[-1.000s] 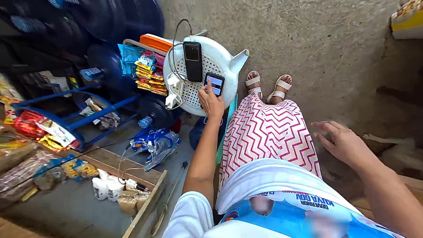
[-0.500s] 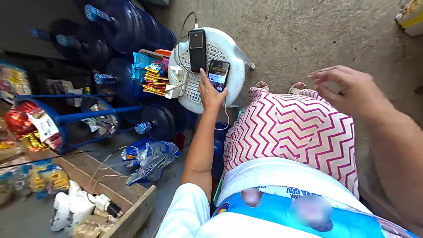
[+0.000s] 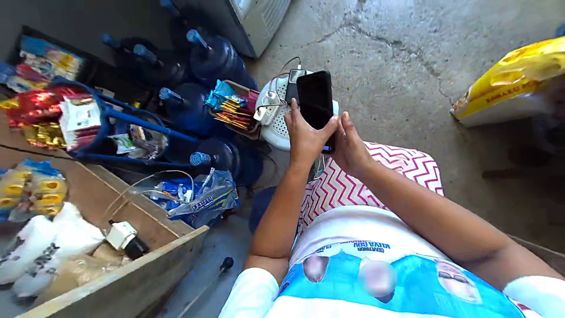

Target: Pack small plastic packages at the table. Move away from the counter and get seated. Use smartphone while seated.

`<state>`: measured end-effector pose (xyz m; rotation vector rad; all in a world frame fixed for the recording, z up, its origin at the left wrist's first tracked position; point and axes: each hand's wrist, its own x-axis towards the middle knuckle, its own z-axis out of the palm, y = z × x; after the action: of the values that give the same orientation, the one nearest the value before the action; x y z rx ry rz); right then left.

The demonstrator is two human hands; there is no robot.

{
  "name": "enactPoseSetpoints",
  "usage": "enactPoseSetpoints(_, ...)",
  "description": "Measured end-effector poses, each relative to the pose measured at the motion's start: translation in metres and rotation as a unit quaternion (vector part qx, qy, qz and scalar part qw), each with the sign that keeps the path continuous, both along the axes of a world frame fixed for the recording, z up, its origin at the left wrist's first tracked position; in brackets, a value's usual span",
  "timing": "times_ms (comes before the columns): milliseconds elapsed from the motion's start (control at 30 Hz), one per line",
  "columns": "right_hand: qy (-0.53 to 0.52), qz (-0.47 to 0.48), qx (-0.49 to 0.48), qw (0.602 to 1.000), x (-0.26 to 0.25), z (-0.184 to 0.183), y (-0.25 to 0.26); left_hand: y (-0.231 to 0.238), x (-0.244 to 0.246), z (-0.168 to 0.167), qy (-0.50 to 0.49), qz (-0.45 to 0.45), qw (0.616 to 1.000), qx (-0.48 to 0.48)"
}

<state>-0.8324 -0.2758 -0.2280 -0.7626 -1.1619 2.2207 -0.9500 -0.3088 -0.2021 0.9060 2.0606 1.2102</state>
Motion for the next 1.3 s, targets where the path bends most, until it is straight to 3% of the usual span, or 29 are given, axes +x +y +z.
enactPoseSetpoints(233,0.075,0.025,-0.112,0.991,0.014,0.010,-0.003,-0.033,-0.023,0.018,-0.192,-0.082,0.973,0.095)
enactPoseSetpoints(767,0.188,0.110,-0.143,0.965,0.033,0.003,0.001,-0.049,-0.014,0.012,-0.233,-0.155,0.940,0.196)
enactPoseSetpoints(933,0.216,0.113,-0.169,0.955,0.037,-0.001,-0.001,-0.051,-0.001,0.014,-0.211,-0.157,0.946,0.190)
enactPoseSetpoints(1100,0.206,0.099,-0.155,0.961,0.039,0.007,-0.005,-0.056,0.012,0.021,-0.086,-0.143,0.978,0.127)
enactPoseSetpoints(1300,0.236,0.113,-0.190,0.946,0.045,0.012,-0.007,-0.053,0.018,0.023,-0.057,-0.146,0.977,0.147)
